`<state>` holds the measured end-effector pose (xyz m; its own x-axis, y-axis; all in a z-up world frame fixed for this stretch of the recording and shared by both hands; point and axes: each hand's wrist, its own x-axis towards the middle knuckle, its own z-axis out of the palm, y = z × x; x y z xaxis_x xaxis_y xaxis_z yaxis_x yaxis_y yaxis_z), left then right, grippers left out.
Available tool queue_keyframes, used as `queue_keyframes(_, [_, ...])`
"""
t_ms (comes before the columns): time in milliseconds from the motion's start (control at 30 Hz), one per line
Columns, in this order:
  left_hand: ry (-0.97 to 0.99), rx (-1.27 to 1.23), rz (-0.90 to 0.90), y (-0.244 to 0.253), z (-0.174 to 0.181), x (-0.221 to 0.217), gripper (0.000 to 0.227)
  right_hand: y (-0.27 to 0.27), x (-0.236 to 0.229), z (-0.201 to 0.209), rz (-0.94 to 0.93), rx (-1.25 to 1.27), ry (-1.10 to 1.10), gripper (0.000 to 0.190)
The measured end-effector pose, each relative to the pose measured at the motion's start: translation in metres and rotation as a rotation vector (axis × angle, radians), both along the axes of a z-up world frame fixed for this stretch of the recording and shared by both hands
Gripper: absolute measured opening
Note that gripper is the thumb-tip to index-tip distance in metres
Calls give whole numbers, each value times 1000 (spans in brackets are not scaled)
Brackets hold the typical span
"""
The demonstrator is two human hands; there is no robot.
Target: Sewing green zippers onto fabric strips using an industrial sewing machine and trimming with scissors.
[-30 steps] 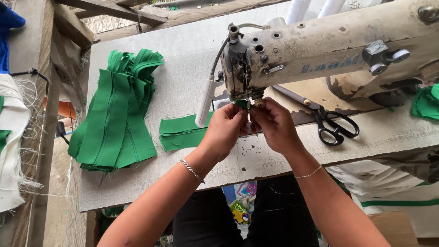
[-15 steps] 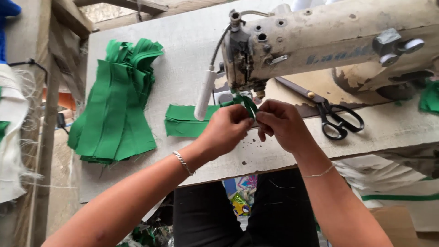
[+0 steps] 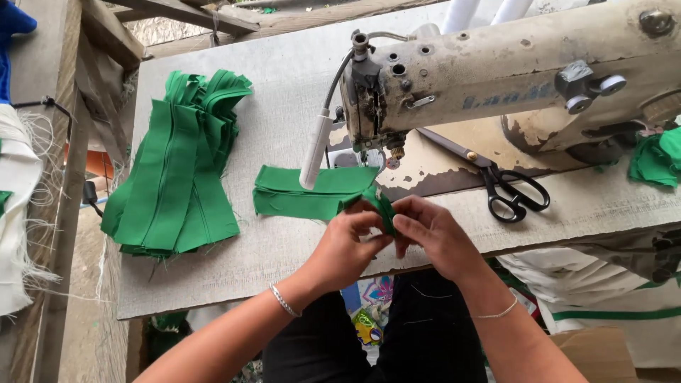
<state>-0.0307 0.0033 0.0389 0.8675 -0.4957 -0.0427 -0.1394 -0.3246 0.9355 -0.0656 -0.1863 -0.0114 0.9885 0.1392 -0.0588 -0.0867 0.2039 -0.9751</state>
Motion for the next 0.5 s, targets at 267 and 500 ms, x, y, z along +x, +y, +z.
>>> queue_keyframes(267, [-1, -44, 138, 14, -48, -46, 30, 20, -31, -7, -57, -164, 40, 10])
queue_keyframes(500, [-71, 22, 394, 34, -46, -90, 36, 40, -70, 4, -53, -217, 355, 12])
